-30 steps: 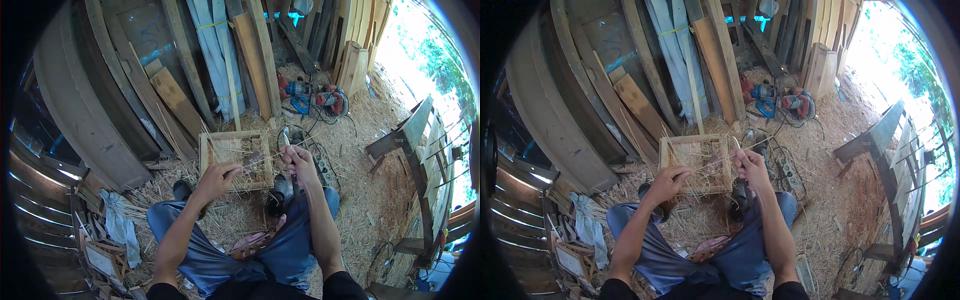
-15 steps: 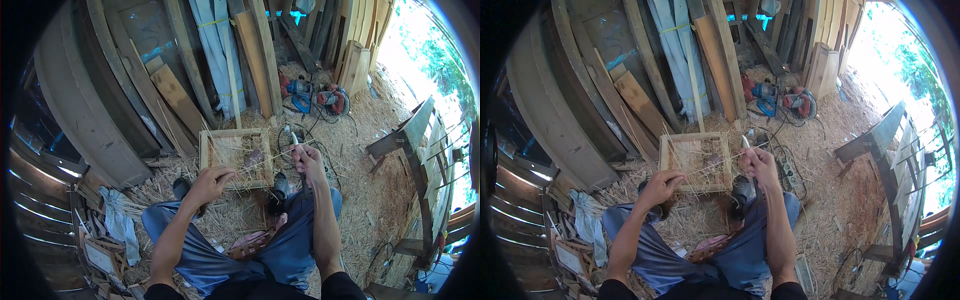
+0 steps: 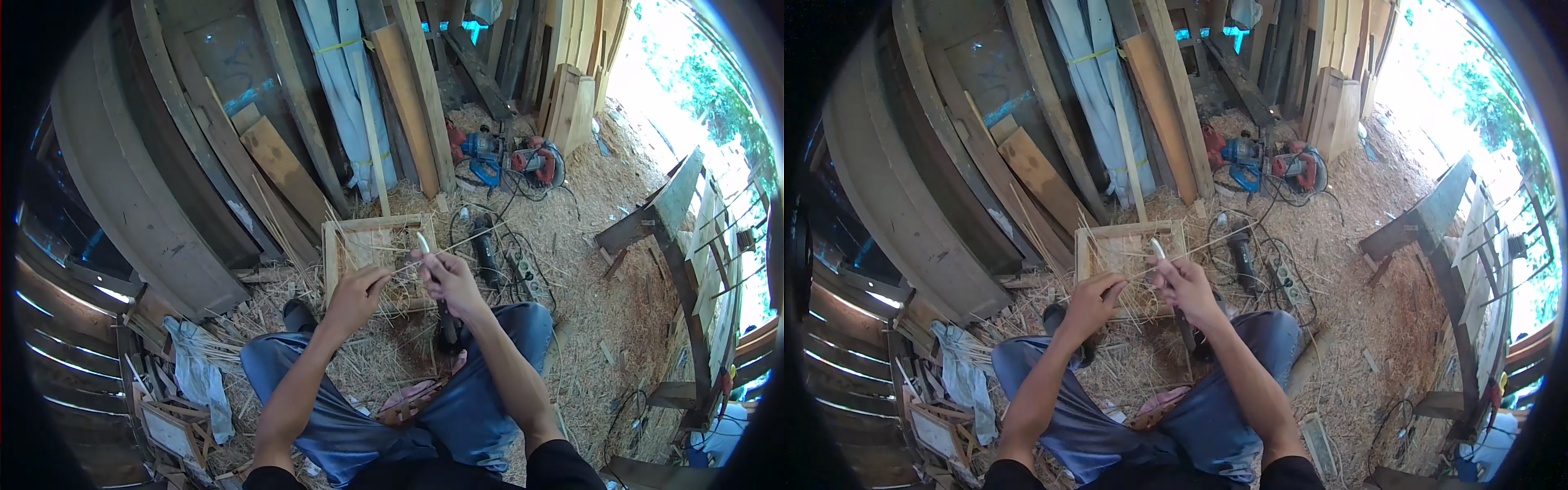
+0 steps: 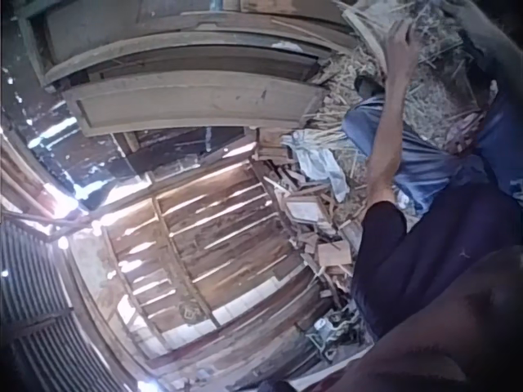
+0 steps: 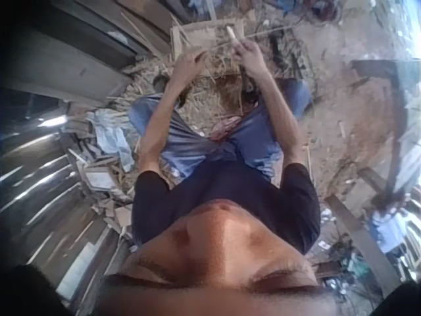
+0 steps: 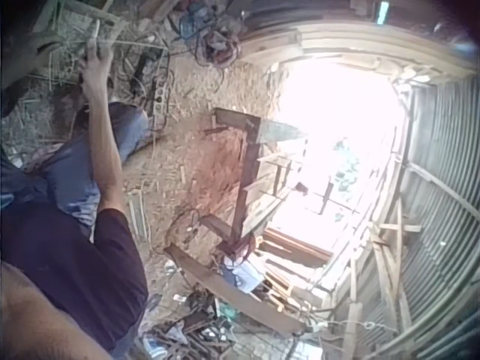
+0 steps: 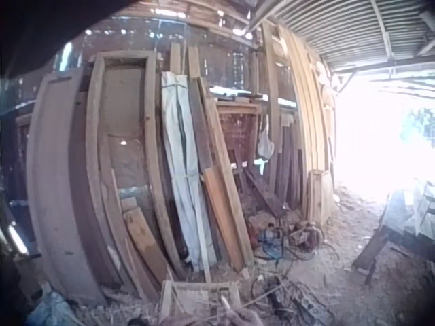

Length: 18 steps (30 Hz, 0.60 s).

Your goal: The person is weaving thin strips of bamboo into a basket frame by hand, pulling the strips through the structure and tightening them.

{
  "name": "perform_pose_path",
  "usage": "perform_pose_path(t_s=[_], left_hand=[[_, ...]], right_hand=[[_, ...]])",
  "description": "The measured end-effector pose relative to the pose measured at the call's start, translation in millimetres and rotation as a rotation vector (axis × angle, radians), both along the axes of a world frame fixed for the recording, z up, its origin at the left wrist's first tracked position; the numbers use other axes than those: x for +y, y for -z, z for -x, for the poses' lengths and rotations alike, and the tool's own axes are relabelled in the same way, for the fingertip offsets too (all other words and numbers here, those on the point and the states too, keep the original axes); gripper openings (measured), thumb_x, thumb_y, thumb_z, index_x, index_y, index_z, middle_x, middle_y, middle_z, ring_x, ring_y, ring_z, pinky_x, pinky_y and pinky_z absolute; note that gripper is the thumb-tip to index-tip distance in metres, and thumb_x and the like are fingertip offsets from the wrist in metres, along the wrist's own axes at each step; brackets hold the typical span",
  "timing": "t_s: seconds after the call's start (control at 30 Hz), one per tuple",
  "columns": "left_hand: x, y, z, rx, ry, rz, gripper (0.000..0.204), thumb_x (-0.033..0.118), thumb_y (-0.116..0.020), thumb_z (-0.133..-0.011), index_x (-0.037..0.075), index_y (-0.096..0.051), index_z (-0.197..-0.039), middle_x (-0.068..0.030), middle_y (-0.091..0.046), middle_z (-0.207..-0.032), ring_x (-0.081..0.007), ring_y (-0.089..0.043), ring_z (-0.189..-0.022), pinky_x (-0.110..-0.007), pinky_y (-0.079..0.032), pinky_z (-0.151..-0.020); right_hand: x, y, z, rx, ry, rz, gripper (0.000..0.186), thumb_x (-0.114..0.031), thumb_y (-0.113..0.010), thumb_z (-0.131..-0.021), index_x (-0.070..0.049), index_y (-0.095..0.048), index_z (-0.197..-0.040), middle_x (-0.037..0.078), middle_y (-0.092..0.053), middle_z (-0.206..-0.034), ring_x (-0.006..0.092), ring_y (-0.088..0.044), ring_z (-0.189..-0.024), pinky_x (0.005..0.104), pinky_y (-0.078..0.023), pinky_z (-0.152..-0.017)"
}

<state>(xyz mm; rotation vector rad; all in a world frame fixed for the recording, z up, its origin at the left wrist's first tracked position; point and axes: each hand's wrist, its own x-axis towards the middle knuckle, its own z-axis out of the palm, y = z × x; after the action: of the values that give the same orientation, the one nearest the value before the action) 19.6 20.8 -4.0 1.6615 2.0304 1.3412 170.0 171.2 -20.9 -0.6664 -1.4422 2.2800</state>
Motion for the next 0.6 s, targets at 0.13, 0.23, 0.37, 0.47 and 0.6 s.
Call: perform_pose_path(t_s=[0.13, 0.23, 0.37, 0.47, 0.6], left_hand=[[3.4, -5.4, 2.5, -0.032, -0.025, 0.044, 0.014, 0.008, -0.059, -0.089, 0.0, -0.065, -0.1, -0.0168, -0.066, -0.088, -0.0343, -0.063, -0.079, -0.038, -0.049, -0.072], [1.9, -5.8, 6.9, -0.111, 0.013, 0.158, 0.018, 0.013, -0.061, -0.09, 0.001, -0.066, -0.101, -0.0151, -0.067, -0.092, -0.0294, -0.066, -0.084, -0.034, -0.049, -0.074], [2.5, -6.0, 4.5, -0.124, 0.029, 0.159, 0.018, 0.013, -0.061, -0.09, 0.001, -0.066, -0.101, -0.0154, -0.068, -0.094, -0.0291, -0.066, -0.085, -0.034, -0.05, -0.075], [2.5, -5.8, 3.0, -0.109, 0.029, 0.159, 0.018, 0.013, -0.062, -0.09, 0.001, -0.067, -0.101, -0.0155, -0.068, -0.094, -0.0282, -0.067, -0.085, -0.034, -0.05, -0.074], [-4.9, -5.5, 10.5, -0.095, -0.001, 0.146, 0.018, 0.011, -0.06, -0.089, 0.0, -0.066, -0.103, -0.0179, -0.067, -0.093, -0.0335, -0.064, -0.082, -0.037, -0.049, -0.074]], right_hand=[[19.5, -5.6, -7.3, 0.046, 0.083, 0.047, 0.028, -0.023, -0.052, -0.099, 0.002, -0.059, -0.106, -0.001, -0.054, -0.073, 0.0029, -0.037, -0.049, 0.0182, -0.028, -0.042], [22.4, -10.6, -11.2, 0.024, 0.1, 0.079, 0.025, -0.022, -0.053, -0.098, 0.001, -0.059, -0.104, -0.002, -0.051, -0.071, 0.0017, -0.034, -0.048, 0.0166, -0.025, -0.041], [28.8, -12.0, -16.5, -0.036, 0.114, 0.007, 0.024, -0.02, -0.053, -0.098, 0.002, -0.06, -0.103, -0.001, -0.053, -0.072, 0.0026, -0.036, -0.049, 0.0179, -0.027, -0.042], [32.3, -10.8, -20.2, -0.042, 0.131, -0.001, 0.023, -0.02, -0.053, -0.098, 0.002, -0.06, -0.101, -0.002, -0.052, -0.071, 0.0026, -0.036, -0.049, 0.018, -0.027, -0.042], [44.1, -19.8, -30.2, -0.056, 0.246, -0.051, 0.022, -0.02, -0.053, -0.098, 0.001, -0.059, -0.099, -0.003, -0.049, -0.07, 0.0025, -0.036, -0.05, 0.018, -0.029, -0.042]])
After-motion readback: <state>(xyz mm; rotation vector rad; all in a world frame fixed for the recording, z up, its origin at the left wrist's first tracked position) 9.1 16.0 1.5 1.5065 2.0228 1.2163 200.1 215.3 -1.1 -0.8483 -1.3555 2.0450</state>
